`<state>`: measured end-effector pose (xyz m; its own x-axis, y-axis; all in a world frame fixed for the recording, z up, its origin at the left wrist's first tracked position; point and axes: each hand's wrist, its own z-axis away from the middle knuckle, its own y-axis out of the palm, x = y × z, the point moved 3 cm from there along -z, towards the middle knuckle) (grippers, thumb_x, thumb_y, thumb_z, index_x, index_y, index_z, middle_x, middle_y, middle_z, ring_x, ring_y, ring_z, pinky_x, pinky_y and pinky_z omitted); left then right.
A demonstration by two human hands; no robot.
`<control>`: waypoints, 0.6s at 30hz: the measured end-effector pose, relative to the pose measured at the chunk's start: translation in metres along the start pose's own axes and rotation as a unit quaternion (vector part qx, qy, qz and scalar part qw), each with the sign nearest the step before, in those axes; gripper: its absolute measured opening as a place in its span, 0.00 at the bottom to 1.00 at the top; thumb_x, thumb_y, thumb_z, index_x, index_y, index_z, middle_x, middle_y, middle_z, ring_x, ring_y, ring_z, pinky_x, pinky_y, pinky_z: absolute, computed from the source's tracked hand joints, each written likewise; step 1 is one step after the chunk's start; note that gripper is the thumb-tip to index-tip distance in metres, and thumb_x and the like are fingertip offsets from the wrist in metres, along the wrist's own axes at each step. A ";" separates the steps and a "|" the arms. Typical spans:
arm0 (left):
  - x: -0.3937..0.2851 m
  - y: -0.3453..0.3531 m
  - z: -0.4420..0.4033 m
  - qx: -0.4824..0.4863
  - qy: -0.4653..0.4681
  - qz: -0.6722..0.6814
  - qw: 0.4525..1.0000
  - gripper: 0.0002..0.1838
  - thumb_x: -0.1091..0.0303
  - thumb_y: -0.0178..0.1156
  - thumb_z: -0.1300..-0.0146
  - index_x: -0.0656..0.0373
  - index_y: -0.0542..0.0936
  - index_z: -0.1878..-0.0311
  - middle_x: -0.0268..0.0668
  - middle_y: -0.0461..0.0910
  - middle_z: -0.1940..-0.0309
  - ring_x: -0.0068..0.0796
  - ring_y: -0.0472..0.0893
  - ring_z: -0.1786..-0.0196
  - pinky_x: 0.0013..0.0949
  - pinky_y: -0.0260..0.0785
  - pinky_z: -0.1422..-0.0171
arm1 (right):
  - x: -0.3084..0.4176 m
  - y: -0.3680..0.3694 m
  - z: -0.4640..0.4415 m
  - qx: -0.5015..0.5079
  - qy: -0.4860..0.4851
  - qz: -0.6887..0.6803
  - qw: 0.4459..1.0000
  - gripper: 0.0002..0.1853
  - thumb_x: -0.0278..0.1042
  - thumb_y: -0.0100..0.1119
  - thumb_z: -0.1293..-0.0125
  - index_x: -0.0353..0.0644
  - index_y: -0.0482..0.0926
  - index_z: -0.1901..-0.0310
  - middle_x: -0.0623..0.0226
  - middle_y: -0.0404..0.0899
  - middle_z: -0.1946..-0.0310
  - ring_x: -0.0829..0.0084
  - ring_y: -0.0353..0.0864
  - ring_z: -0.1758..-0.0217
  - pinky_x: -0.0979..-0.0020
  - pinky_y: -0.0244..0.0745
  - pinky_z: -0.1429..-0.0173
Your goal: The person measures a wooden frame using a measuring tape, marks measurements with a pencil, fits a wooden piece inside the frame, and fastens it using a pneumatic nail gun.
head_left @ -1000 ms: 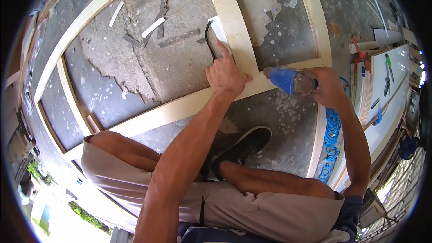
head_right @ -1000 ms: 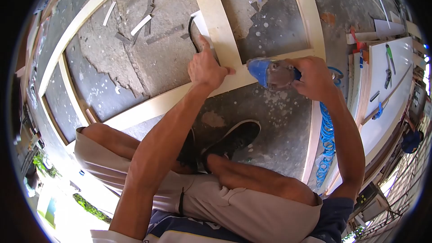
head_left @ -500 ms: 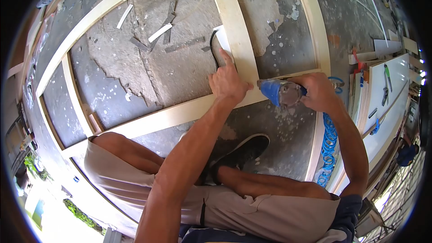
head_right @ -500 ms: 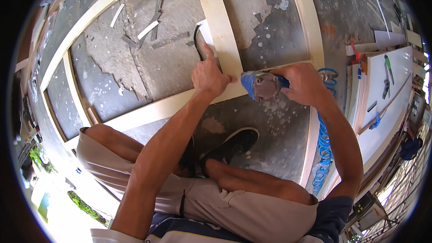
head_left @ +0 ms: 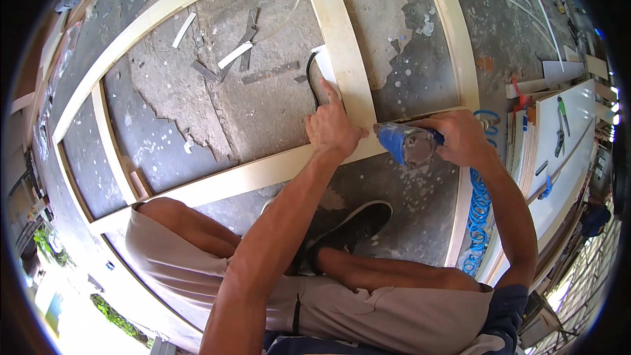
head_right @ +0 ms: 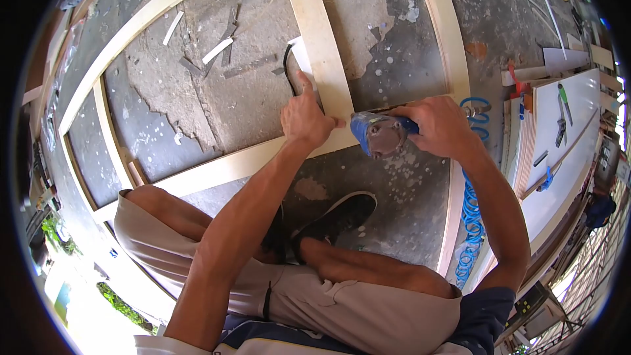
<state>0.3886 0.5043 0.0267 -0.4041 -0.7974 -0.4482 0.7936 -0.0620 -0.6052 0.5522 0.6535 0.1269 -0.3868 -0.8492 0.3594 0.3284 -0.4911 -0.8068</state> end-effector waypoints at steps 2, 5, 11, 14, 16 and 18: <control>0.000 0.000 0.000 0.001 -0.002 -0.003 1.000 0.71 0.54 0.83 0.59 0.73 0.43 0.22 0.52 0.86 0.61 0.52 0.85 0.52 0.46 0.74 0.41 | -0.001 0.000 -0.001 0.001 -0.004 0.001 1.000 0.28 0.23 0.71 0.57 0.48 0.86 0.49 0.60 0.87 0.60 0.54 0.85 0.56 0.56 0.79 0.50; 0.000 0.000 -0.002 0.029 -0.009 -0.013 0.999 0.73 0.52 0.82 0.55 0.71 0.37 0.21 0.45 0.86 0.60 0.44 0.86 0.54 0.45 0.69 0.38 | -0.001 -0.002 -0.004 0.002 -0.004 0.004 1.000 0.27 0.23 0.70 0.58 0.48 0.86 0.49 0.59 0.87 0.61 0.54 0.85 0.56 0.56 0.79 0.51; 0.001 0.001 0.000 0.000 0.004 -0.006 1.000 0.72 0.53 0.83 0.59 0.73 0.43 0.22 0.52 0.85 0.62 0.52 0.85 0.53 0.47 0.75 0.43 | -0.003 -0.005 -0.008 0.017 -0.003 0.018 1.000 0.27 0.22 0.69 0.58 0.47 0.87 0.50 0.59 0.87 0.61 0.53 0.85 0.56 0.55 0.78 0.51; 0.001 0.002 -0.001 -0.005 0.006 -0.005 1.000 0.72 0.53 0.83 0.59 0.73 0.43 0.22 0.53 0.85 0.62 0.52 0.85 0.53 0.46 0.76 0.44 | -0.001 -0.006 -0.009 0.024 -0.011 0.036 0.999 0.26 0.22 0.68 0.58 0.46 0.87 0.51 0.59 0.87 0.61 0.53 0.84 0.56 0.55 0.78 0.51; 0.002 0.003 -0.002 -0.009 0.010 -0.004 1.000 0.72 0.53 0.83 0.60 0.74 0.43 0.22 0.53 0.85 0.62 0.53 0.85 0.53 0.46 0.76 0.45 | -0.002 -0.006 -0.010 0.028 -0.008 0.037 0.999 0.25 0.23 0.68 0.58 0.46 0.87 0.52 0.59 0.87 0.62 0.53 0.84 0.56 0.55 0.78 0.52; 0.001 0.002 -0.001 -0.012 0.010 -0.005 1.000 0.72 0.52 0.83 0.60 0.74 0.43 0.22 0.53 0.85 0.62 0.52 0.85 0.54 0.46 0.76 0.45 | -0.002 -0.005 -0.009 0.026 -0.008 0.051 0.998 0.25 0.24 0.67 0.58 0.47 0.87 0.52 0.60 0.86 0.63 0.53 0.84 0.57 0.55 0.77 0.53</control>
<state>0.3892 0.5037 0.0246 -0.4215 -0.7847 -0.4546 0.7778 -0.0551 -0.6261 0.5433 0.6598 0.1256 -0.3356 -0.8983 0.2835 0.4109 -0.4104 -0.8141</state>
